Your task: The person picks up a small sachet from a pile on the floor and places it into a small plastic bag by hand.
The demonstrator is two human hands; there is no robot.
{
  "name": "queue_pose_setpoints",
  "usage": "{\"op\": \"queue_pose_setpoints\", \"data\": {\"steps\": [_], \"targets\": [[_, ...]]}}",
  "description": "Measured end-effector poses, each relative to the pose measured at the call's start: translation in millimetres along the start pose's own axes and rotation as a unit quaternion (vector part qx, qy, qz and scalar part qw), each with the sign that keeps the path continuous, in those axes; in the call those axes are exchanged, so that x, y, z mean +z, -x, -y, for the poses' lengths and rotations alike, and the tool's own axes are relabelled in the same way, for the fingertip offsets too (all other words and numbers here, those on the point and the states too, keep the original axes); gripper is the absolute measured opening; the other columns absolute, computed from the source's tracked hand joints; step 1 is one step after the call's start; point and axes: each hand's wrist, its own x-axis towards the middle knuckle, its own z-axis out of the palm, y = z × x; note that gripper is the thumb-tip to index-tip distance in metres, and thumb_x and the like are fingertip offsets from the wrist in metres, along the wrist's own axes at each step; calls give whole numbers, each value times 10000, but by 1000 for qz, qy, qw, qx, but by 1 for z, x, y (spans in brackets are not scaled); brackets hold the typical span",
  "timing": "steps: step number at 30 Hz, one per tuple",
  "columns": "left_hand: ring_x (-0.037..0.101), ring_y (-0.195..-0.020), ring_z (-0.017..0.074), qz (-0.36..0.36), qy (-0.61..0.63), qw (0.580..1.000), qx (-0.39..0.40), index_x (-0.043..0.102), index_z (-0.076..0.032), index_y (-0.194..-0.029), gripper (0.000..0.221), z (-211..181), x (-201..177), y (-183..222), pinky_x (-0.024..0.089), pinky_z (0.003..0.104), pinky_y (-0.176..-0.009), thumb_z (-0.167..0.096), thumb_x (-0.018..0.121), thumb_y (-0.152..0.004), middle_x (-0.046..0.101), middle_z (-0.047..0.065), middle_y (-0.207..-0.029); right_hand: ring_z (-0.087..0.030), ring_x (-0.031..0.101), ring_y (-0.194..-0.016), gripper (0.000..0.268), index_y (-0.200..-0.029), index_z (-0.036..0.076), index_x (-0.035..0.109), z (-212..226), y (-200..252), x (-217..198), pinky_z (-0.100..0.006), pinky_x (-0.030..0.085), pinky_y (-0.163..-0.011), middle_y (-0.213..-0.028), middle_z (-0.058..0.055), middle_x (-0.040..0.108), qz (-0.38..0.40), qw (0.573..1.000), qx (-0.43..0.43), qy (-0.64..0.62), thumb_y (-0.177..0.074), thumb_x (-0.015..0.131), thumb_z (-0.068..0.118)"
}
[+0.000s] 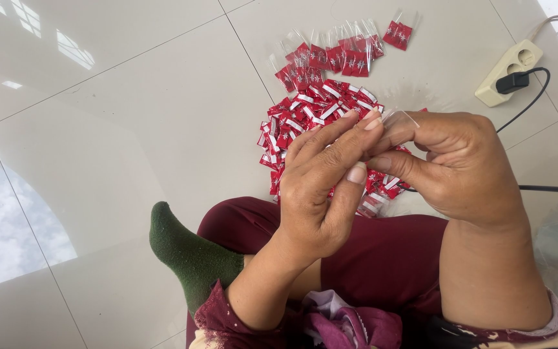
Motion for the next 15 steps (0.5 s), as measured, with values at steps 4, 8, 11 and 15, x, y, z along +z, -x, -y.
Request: {"op": "queue_pose_setpoints", "data": {"steps": [4, 8, 11, 15], "targets": [[668, -1460, 297, -1, -2, 1000, -6, 606, -135, -1408, 340, -1, 0, -1, 439, 400, -1247, -108, 516, -1082, 660, 63, -1472, -116, 635, -765, 50, -944, 0, 712, 1, -1, 0, -231, 538, -739, -845, -58, 712, 6, 1000, -1, -7, -926, 733, -43], [673, -1457, 299, 1, 2, 1000, -6, 604, -139, -1410, 343, 0, 0, 0, 453, 400, -1235, -106, 520, -1079, 657, 64, -1477, -119, 658, -791, 55, -953, -1, 717, 1, -1, 0, -232, 551, -759, -870, -64, 729, 3, 1000, 2, -1, -922, 740, -41], [669, -1459, 304, 3, 2, 1000, -5, 601, -134, -1413, 338, 0, 0, -1, 448, 399, -1241, -114, 514, -1087, 655, 69, -1478, -113, 649, -780, 54, -944, 3, 718, 2, -1, 0, -228, 546, -750, -858, -60, 726, 2, 1000, 7, -2, -922, 742, -40], [662, -1469, 296, 8, 0, 1000, -11, 596, -139, -1418, 350, -1, -1, -1, 428, 390, -1247, -102, 518, -1079, 652, 68, -1486, -121, 670, -806, 62, -945, 1, 719, 1, 0, 1, -230, 557, -767, -883, -72, 739, -1, 1000, 10, -5, -912, 751, -41]]}}
